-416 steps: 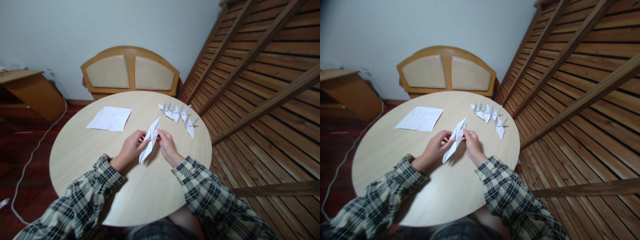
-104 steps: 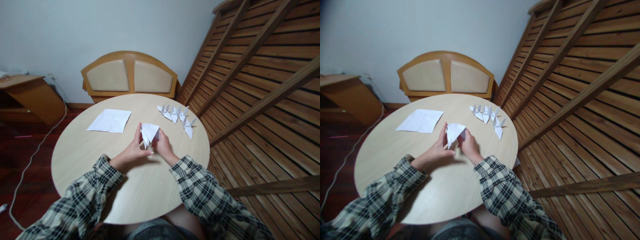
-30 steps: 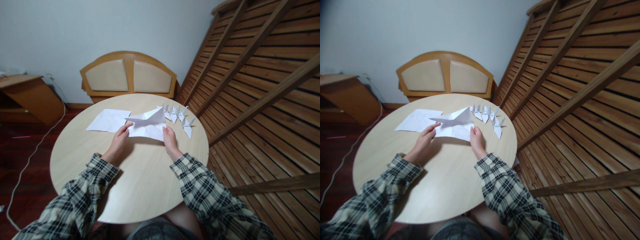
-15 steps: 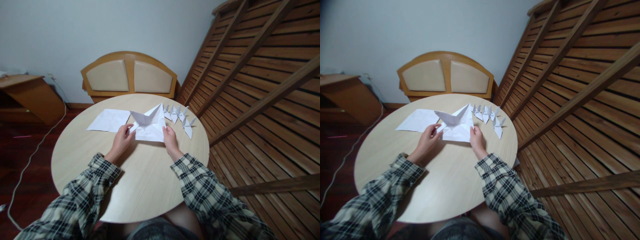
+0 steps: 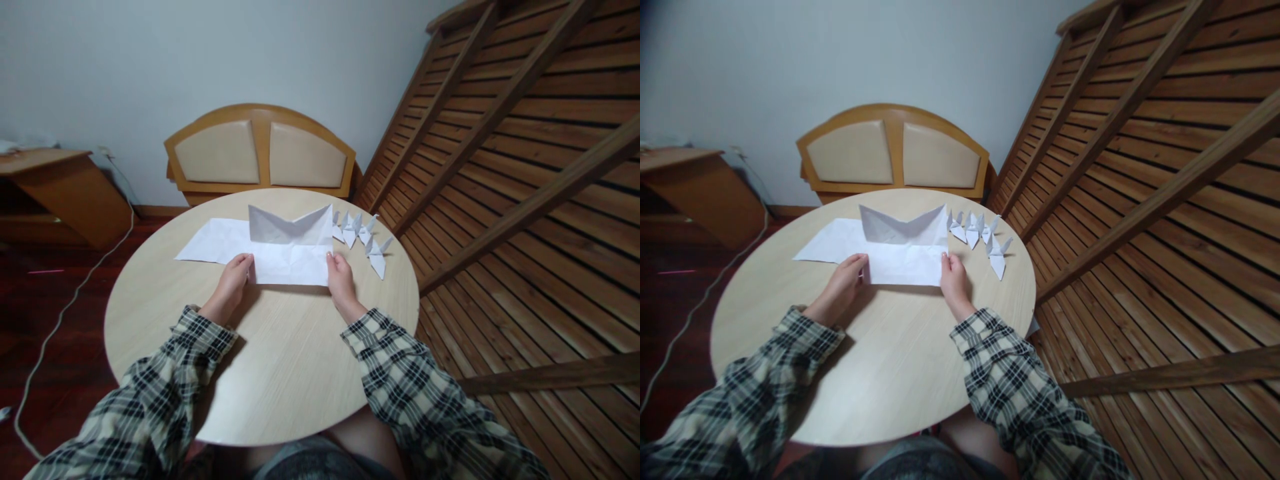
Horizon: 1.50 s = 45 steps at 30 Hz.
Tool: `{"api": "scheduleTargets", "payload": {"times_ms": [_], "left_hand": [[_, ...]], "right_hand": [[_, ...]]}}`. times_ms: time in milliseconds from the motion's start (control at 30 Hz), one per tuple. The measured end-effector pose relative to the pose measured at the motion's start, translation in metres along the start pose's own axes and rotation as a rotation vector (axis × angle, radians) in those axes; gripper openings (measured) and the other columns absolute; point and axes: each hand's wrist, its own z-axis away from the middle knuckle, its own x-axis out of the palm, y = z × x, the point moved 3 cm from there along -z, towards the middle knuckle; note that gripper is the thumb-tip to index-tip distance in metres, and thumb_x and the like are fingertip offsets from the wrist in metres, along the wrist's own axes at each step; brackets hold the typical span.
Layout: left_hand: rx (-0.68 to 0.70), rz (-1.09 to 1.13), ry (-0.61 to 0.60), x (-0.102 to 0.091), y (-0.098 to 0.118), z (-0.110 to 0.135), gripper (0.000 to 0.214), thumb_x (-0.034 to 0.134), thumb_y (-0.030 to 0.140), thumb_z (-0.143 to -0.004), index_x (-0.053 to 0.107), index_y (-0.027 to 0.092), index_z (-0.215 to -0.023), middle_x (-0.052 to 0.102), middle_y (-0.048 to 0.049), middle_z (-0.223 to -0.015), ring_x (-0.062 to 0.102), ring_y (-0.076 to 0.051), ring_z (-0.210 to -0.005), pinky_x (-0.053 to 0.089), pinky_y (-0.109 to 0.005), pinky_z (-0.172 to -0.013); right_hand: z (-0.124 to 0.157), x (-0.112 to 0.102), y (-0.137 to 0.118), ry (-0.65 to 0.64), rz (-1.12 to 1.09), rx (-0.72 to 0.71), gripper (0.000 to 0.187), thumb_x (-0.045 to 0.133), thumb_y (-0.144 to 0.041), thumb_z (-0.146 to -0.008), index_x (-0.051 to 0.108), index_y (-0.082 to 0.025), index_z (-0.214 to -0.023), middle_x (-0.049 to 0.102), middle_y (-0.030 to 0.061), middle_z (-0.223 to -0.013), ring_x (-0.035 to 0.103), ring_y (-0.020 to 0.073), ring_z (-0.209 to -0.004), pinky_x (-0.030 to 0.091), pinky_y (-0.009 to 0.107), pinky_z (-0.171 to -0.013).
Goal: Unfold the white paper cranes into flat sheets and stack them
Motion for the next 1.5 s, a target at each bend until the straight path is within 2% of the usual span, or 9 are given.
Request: {"api": "scheduleTargets", "payload": {"times_ms": [200, 300, 433, 600, 767, 1000, 1200, 1333, 1500], "left_hand": [[-0.144, 0.172, -0.083, 0.002, -0.008, -0.007, 0.014, 0.054, 0.026, -0.078, 0.061, 0.017, -0.086, 0.066, -0.0067, -0.072, 0.062, -0.021, -0.069, 0.052, -0.033, -0.061], [0.014, 0.061, 0.077, -0.013, 0.001, -0.007, 0.032, 0.064, 0.022, -0.075, 0.059, 0.019, -0.107, 0.067, -0.0066, -0.093, 0.063, -0.022, -0.085, 0.053, -0.033, -0.068], [0.224, -0.068, 0.056, -0.016, 0.015, -0.004, 0.054, 0.076, 0.017, -0.069, 0.056, 0.022, -0.119, 0.063, -0.0075, -0.106, 0.062, -0.023, -0.093, 0.053, -0.036, -0.079], [0.217, -0.066, 0.135, -0.013, 0.011, -0.005, 0.02, 0.068, 0.034, -0.082, 0.065, 0.017, -0.092, 0.066, -0.0076, -0.091, 0.061, -0.02, -0.08, 0.051, -0.034, -0.072], [0.129, 0.074, 0.297, -0.024, 0.001, -0.007, 0.038, 0.061, 0.053, -0.085, 0.064, 0.015, -0.084, 0.064, -0.0042, -0.078, 0.057, -0.017, -0.07, 0.05, -0.03, -0.068], [0.185, -0.073, 0.168, -0.017, 0.016, 0.005, 0.051, 0.059, 0.066, -0.082, 0.06, 0.017, -0.073, 0.061, -0.0026, -0.07, 0.055, -0.017, -0.065, 0.049, -0.03, -0.063], [0.069, -0.213, 0.076, -0.007, 0.014, 0.005, 0.053, 0.051, 0.066, -0.087, 0.056, 0.02, -0.06, 0.061, -0.0063, -0.065, 0.058, -0.022, -0.069, 0.05, -0.035, -0.066], [-0.075, -0.046, 0.086, -0.003, 0.008, 0.003, 0.049, 0.057, 0.065, -0.084, 0.067, 0.017, -0.077, 0.072, -0.0111, -0.083, 0.065, -0.027, -0.086, 0.053, -0.038, -0.076], [-0.204, 0.158, -0.082, 0.003, 0.011, 0.013, 0.039, 0.071, 0.053, -0.076, 0.07, 0.015, -0.087, 0.073, -0.0088, -0.08, 0.067, -0.022, -0.073, 0.053, -0.032, -0.064]], "right_hand": [[0.001, -0.003, -0.007, 0.043, -0.03, -0.011, 0.034, 0.04, -0.05, -0.094, 0.056, -0.022, -0.085, 0.063, 0.0034, -0.082, 0.057, 0.0193, -0.077, 0.043, 0.029, -0.067], [0.001, -0.003, -0.013, 0.047, -0.015, -0.091, 0.033, 0.041, -0.049, -0.093, 0.05, -0.022, -0.076, 0.056, 0.0007, -0.072, 0.051, 0.0174, -0.069, 0.037, 0.028, -0.063], [0.002, 0.0, -0.015, 0.051, 0.006, -0.163, 0.036, 0.042, -0.05, -0.092, 0.041, -0.023, -0.068, 0.041, -0.0039, -0.061, 0.04, 0.0144, -0.059, 0.03, 0.027, -0.058], [0.005, 0.006, -0.017, -0.043, 0.008, -0.204, 0.037, 0.044, -0.049, -0.091, 0.04, -0.023, -0.065, 0.037, -0.0049, -0.058, 0.037, 0.0132, -0.057, 0.026, 0.027, -0.055], [0.008, 0.01, -0.016, -0.198, -0.039, -0.162, 0.035, 0.053, -0.047, -0.084, 0.046, -0.022, -0.061, 0.042, -0.0041, -0.057, 0.041, 0.0129, -0.056, 0.028, 0.027, -0.055], [0.011, 0.017, -0.019, -0.369, -0.483, 0.065, 0.03, 0.074, -0.045, -0.075, 0.064, -0.022, -0.092, 0.07, 0.0021, -0.085, 0.064, 0.0182, -0.075, 0.051, 0.032, -0.073], [0.013, 0.018, -0.02, -0.362, -0.679, 0.27, 0.046, 0.079, -0.06, -0.067, 0.066, -0.02, -0.084, 0.074, 0.005, -0.08, 0.069, 0.0234, -0.08, 0.055, 0.036, -0.075], [0.015, 0.017, -0.019, -0.311, -0.69, 0.297, 0.052, 0.074, -0.068, -0.068, 0.065, -0.019, -0.081, 0.074, 0.0069, -0.079, 0.071, 0.0257, -0.085, 0.056, 0.036, -0.074], [0.01, 0.012, -0.011, -0.167, -0.541, 0.273, 0.055, 0.064, -0.074, -0.073, 0.064, -0.019, -0.076, 0.074, 0.0068, -0.079, 0.07, 0.0238, -0.079, 0.054, 0.033, -0.071]]}}
